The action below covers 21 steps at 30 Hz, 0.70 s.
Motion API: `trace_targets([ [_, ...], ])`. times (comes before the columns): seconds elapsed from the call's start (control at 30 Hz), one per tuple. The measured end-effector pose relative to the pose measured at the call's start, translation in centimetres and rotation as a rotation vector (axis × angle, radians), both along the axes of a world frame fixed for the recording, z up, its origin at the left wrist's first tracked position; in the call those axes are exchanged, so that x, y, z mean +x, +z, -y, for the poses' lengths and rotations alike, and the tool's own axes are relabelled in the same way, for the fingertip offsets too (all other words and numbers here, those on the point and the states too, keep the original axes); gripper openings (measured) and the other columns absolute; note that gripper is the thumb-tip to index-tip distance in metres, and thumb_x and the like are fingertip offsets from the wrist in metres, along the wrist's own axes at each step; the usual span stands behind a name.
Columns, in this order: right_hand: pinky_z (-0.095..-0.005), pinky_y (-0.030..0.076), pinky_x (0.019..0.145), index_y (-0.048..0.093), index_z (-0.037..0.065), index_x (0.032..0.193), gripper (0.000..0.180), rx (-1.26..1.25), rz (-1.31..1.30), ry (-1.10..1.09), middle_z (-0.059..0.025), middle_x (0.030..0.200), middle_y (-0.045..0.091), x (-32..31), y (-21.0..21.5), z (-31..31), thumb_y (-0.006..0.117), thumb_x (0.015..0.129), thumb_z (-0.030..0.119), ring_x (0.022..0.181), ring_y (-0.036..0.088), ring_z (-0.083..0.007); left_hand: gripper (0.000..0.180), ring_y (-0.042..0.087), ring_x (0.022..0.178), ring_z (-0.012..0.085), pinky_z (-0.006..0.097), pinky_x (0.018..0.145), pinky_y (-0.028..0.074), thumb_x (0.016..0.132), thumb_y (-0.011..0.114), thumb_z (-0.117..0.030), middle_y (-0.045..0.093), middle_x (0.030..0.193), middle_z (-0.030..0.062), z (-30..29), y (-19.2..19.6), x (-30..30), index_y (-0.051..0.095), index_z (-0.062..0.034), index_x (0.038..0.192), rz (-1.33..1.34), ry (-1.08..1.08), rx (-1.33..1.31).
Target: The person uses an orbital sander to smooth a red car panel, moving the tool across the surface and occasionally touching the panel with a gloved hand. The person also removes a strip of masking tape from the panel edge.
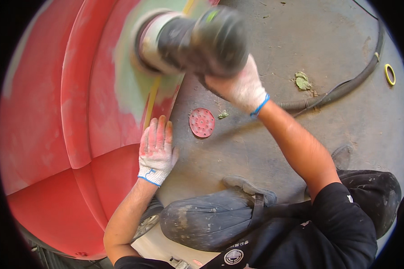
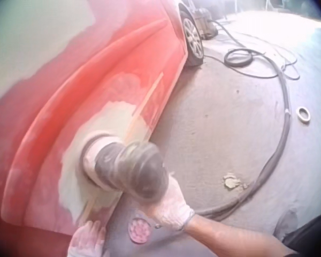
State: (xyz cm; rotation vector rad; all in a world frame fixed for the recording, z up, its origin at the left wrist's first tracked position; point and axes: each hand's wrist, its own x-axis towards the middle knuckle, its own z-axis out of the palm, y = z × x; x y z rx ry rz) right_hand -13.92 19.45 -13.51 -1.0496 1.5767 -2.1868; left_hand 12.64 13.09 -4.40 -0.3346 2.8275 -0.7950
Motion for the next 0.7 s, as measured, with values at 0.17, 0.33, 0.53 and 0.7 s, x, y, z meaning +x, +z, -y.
trace_targets([
  [0.17,-0.0368,0.052,0.087,0.048,0.012,0.129,0.063,-0.113,0.104,0.269,-0.0144,0.110,0.066,5.4,-1.1,-2.1,0.077,0.073,0.016,0.103,0.066,-0.0290,0.067,0.047,0.123,0.0385,0.047,0.100,0.041,0.061,0.072,-0.014,0.049,0.132,0.0202,-0.2,-0.5,-0.7,0.051,0.0010,0.123,0.012,-0.011,0.088],
  [0.33,-0.0378,0.052,0.087,0.047,0.011,0.128,0.062,-0.097,0.133,0.243,-0.0158,0.113,0.065,5.9,-1.1,-1.9,0.075,0.073,0.017,0.103,0.065,-0.0318,0.066,0.047,0.123,0.0382,0.046,0.100,0.041,0.062,0.072,-0.015,0.050,0.131,0.0214,-0.3,-0.8,-1.2,0.051,0.0017,0.123,0.058,-0.020,0.106],
  [0.53,-0.0355,0.053,0.082,0.061,0.005,0.111,0.041,-0.126,-0.047,-0.150,-0.0142,0.100,0.069,-0.8,0.0,0.4,0.070,0.072,0.012,0.095,0.067,-0.0291,0.083,0.042,0.130,0.0359,0.048,0.104,0.038,0.060,0.076,-0.019,0.044,0.141,0.0173,-0.5,-0.6,-1.6,0.045,-0.0018,0.135,0.040,-0.014,0.054],
  [0.7,-0.0314,0.053,0.072,0.068,-0.001,0.093,0.027,0.156,0.392,0.127,-0.0125,0.082,0.072,-5.1,1.4,-1.0,0.068,0.069,0.010,0.075,0.067,-0.0175,0.084,0.043,0.130,0.0353,0.047,0.104,0.039,0.060,0.076,-0.018,0.044,0.141,0.0164,-0.7,-1.1,-1.4,0.044,-0.0019,0.136,0.038,-0.047,0.061],
])
